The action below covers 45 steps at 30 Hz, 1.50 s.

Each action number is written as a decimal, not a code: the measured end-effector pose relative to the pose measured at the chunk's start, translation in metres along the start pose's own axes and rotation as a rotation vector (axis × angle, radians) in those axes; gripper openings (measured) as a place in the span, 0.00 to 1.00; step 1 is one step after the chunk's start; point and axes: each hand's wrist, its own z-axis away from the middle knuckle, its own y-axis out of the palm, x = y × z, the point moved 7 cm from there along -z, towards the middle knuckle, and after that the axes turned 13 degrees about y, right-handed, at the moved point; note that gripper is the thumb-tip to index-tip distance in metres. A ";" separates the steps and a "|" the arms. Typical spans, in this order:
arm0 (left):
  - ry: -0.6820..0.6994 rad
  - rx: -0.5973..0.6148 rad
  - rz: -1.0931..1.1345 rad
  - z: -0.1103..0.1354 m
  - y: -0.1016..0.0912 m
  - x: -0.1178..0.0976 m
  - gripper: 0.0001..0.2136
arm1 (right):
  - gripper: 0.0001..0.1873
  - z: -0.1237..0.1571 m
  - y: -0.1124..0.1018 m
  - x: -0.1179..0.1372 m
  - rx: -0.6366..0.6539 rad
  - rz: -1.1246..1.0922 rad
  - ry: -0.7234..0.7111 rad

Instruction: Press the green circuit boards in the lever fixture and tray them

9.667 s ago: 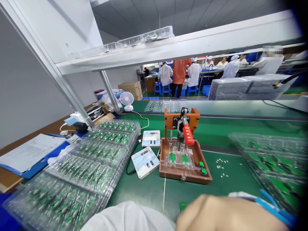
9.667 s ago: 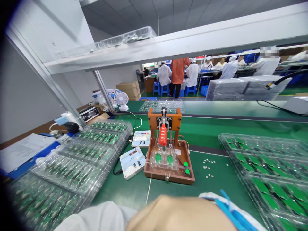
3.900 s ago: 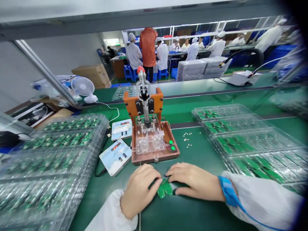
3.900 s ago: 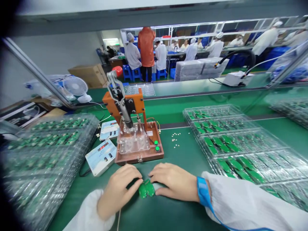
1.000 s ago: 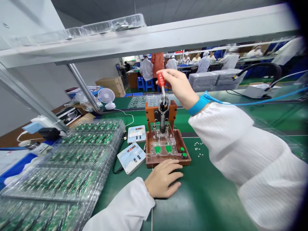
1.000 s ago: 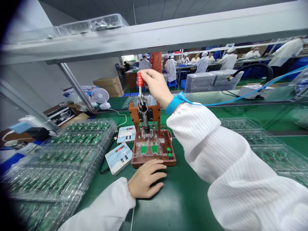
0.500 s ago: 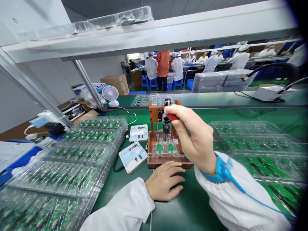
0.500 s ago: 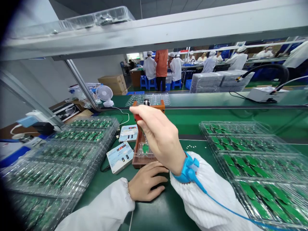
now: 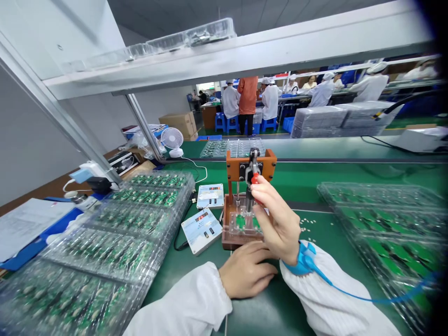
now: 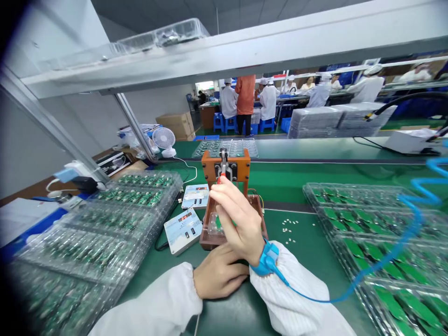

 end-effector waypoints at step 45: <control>-1.012 0.828 -0.020 0.091 -0.117 0.164 0.61 | 0.32 -0.003 -0.001 0.004 0.047 -0.134 0.041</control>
